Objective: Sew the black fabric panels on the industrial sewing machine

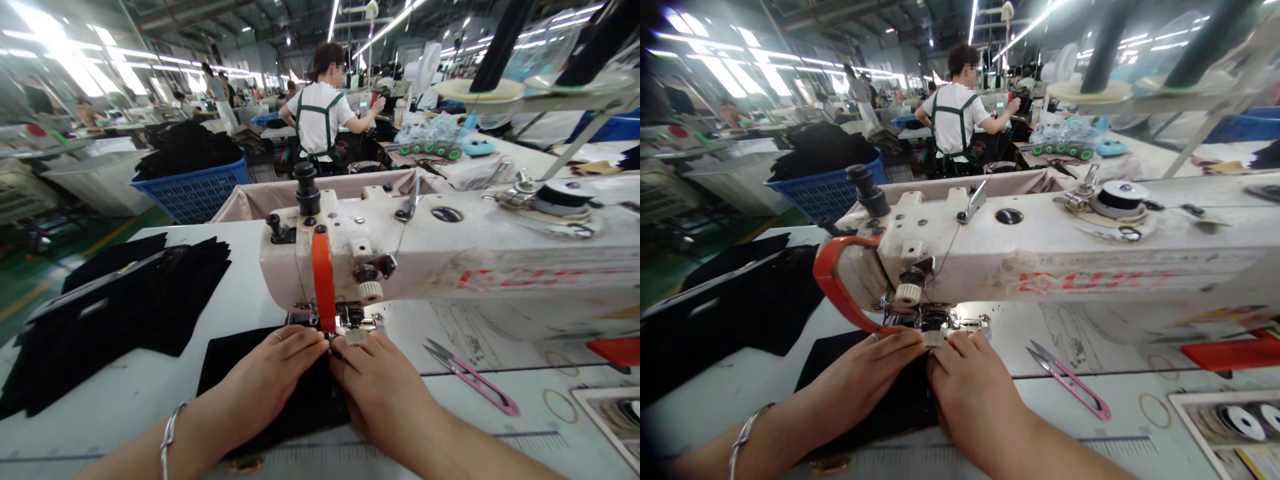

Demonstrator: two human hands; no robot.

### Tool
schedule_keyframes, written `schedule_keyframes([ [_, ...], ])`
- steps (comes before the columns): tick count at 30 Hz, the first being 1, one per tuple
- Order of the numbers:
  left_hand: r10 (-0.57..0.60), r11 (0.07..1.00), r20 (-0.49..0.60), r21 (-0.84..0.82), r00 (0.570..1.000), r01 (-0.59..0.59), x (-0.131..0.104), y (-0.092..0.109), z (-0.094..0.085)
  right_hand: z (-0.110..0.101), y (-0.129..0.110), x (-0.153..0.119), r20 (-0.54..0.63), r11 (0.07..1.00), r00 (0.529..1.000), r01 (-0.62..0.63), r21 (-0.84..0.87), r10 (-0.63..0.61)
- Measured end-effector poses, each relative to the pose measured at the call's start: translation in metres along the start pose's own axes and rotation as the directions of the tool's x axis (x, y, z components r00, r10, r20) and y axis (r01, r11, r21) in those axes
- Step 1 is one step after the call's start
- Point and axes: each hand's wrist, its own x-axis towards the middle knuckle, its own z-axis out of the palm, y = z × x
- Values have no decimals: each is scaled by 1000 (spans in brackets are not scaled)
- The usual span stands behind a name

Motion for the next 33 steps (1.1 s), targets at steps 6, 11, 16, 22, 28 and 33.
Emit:
schedule_keyframes([
  [6,-10,1000,2,-25,1000,10,11,-5,-4,3,5,1,-10,999,1000,-15,51,15],
  [11,-43,996,47,-73,998,46,15,-5,-14,3,14,-3,-17,991,999,40,128,-38],
  [16,-97,983,71,-152,993,107,-1,24,-22,-5,21,-7,-46,956,999,39,292,-27],
  [22,-149,986,-45,-87,988,144,-19,45,-5,-10,26,-7,-114,930,993,78,360,-39],
  [28,-219,972,-131,-113,967,205,-17,50,6,-9,21,-11,-50,969,990,139,203,-131],
  [33,-158,980,-144,-147,977,137,-11,44,3,-11,17,-10,29,984,989,138,115,-142],
])
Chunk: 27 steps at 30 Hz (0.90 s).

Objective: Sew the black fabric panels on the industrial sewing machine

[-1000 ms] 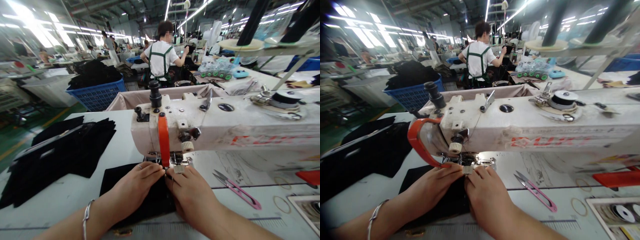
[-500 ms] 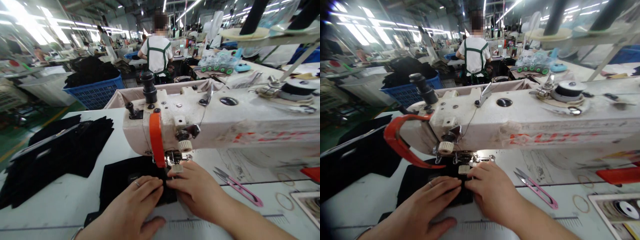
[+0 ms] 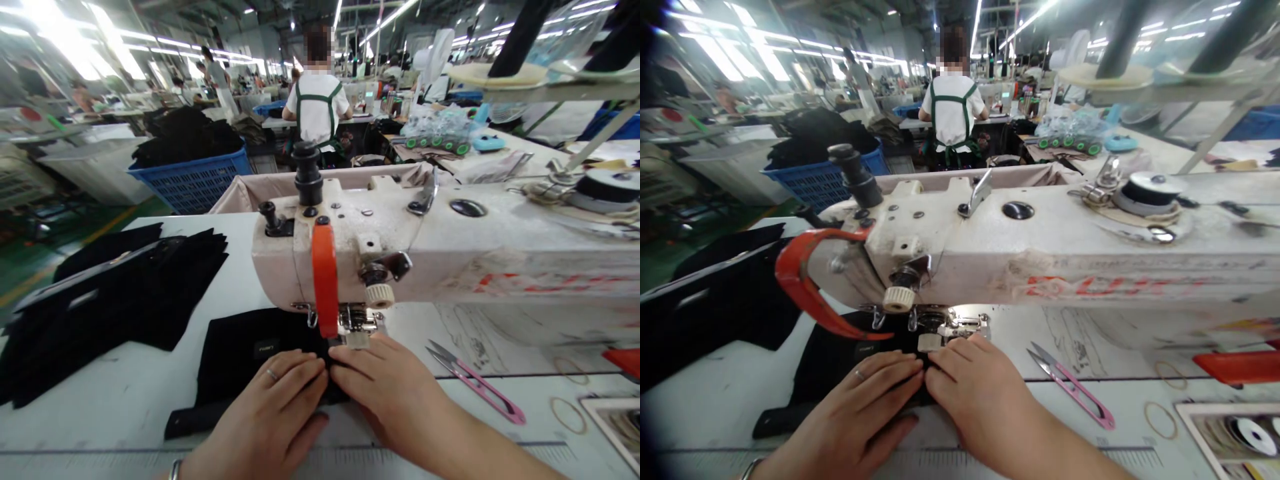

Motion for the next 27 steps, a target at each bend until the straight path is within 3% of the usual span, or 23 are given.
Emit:
schedule_keyframes([
  [9,73,997,-5,-40,997,-73,22,-31,-3,9,2,4,-43,997,997,-69,-37,67],
  [18,43,999,19,-8,999,-43,31,-51,4,8,1,9,-88,984,981,-166,67,172],
  [24,78,997,6,-7,997,-78,27,-72,3,7,5,14,-274,951,910,-303,67,310],
  [27,35,997,7,-70,999,-35,22,-85,2,5,8,17,-250,927,898,-375,-6,361],
])
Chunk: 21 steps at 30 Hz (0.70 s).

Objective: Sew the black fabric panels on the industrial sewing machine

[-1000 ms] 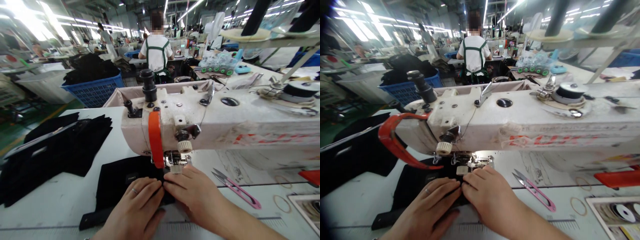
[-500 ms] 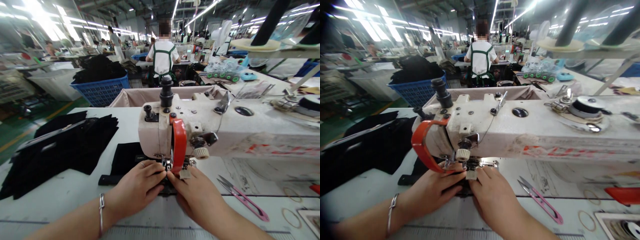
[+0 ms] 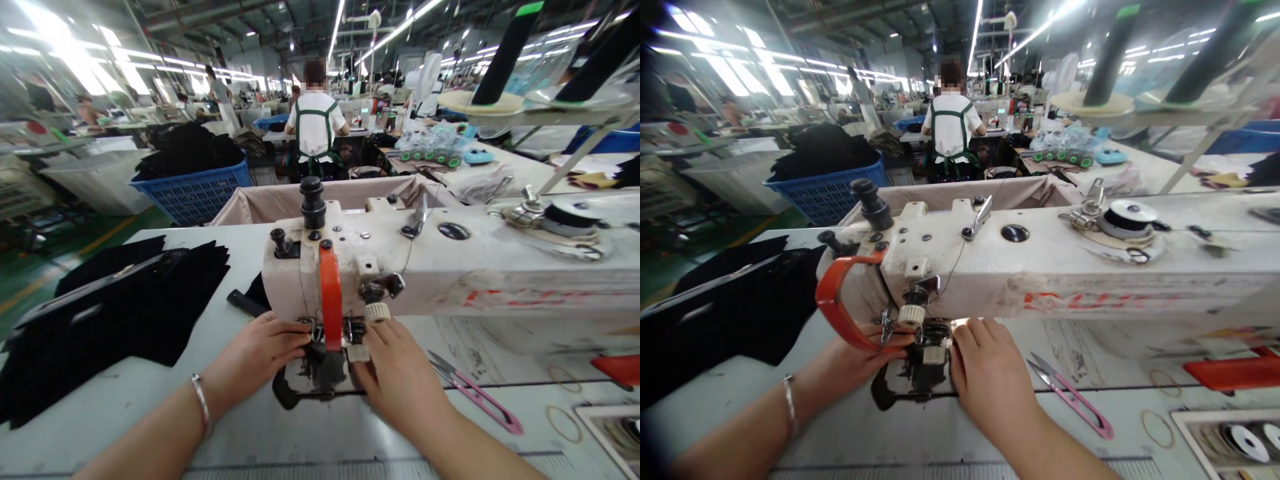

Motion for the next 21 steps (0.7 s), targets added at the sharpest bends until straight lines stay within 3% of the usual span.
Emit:
schedule_keyframes([
  [3,-25,997,9,-77,1000,25,-1,-2,-1,-2,3,2,62,998,998,-5,-55,8],
  [6,-37,995,-21,-96,999,35,3,8,1,-4,5,0,76,997,997,-15,-73,20],
  [10,-47,995,-119,-93,992,36,8,25,7,-3,1,2,14,998,999,39,58,-40],
  [13,-40,996,-161,-84,986,27,9,33,10,-1,-4,7,71,981,993,83,175,-97],
  [16,-79,995,-162,-79,984,67,8,36,10,0,-7,11,131,980,990,29,198,-55],
  [21,-76,995,-175,-70,982,65,8,38,11,2,-9,10,105,979,995,-19,205,-2],
])
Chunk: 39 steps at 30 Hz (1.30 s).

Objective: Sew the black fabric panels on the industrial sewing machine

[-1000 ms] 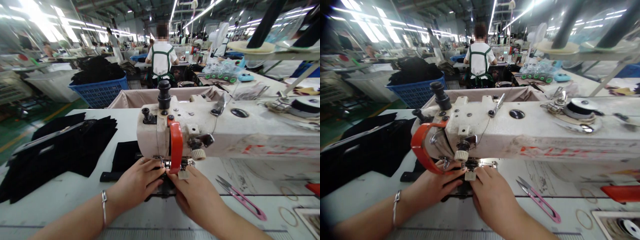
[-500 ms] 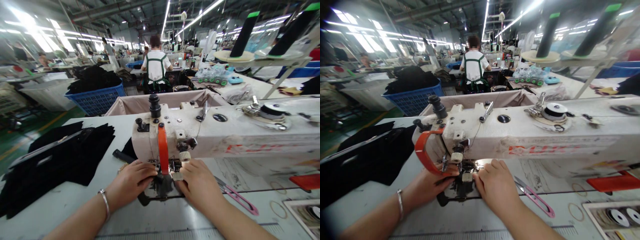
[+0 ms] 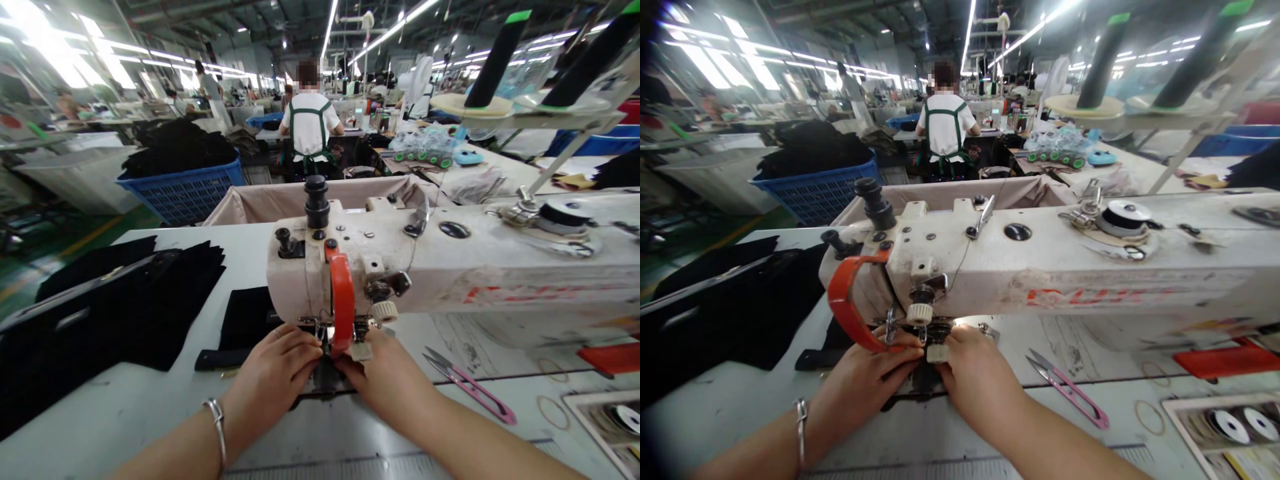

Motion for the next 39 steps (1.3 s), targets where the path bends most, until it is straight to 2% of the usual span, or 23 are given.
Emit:
schedule_keyframes([
  [5,50,999,-4,-3,999,-50,-1,0,2,8,4,-6,-109,991,990,97,89,-87],
  [9,42,999,38,-8,998,-42,-3,-1,2,12,5,-9,-160,987,978,144,76,-131],
  [13,63,998,36,-4,997,-62,-2,-2,4,14,5,-9,-184,986,970,165,28,-157],
  [17,49,999,-32,6,998,-48,4,-3,5,17,8,-6,-148,990,979,131,-56,-138],
  [22,23,999,-102,28,995,-20,10,-7,8,17,11,0,-106,994,991,71,-84,-80],
  [29,-20,1000,-103,19,994,22,9,-15,14,15,11,5,-81,991,997,2,-133,-13],
  [39,-107,994,-78,-3,991,107,4,-20,19,14,8,8,-69,993,997,-46,-106,39],
])
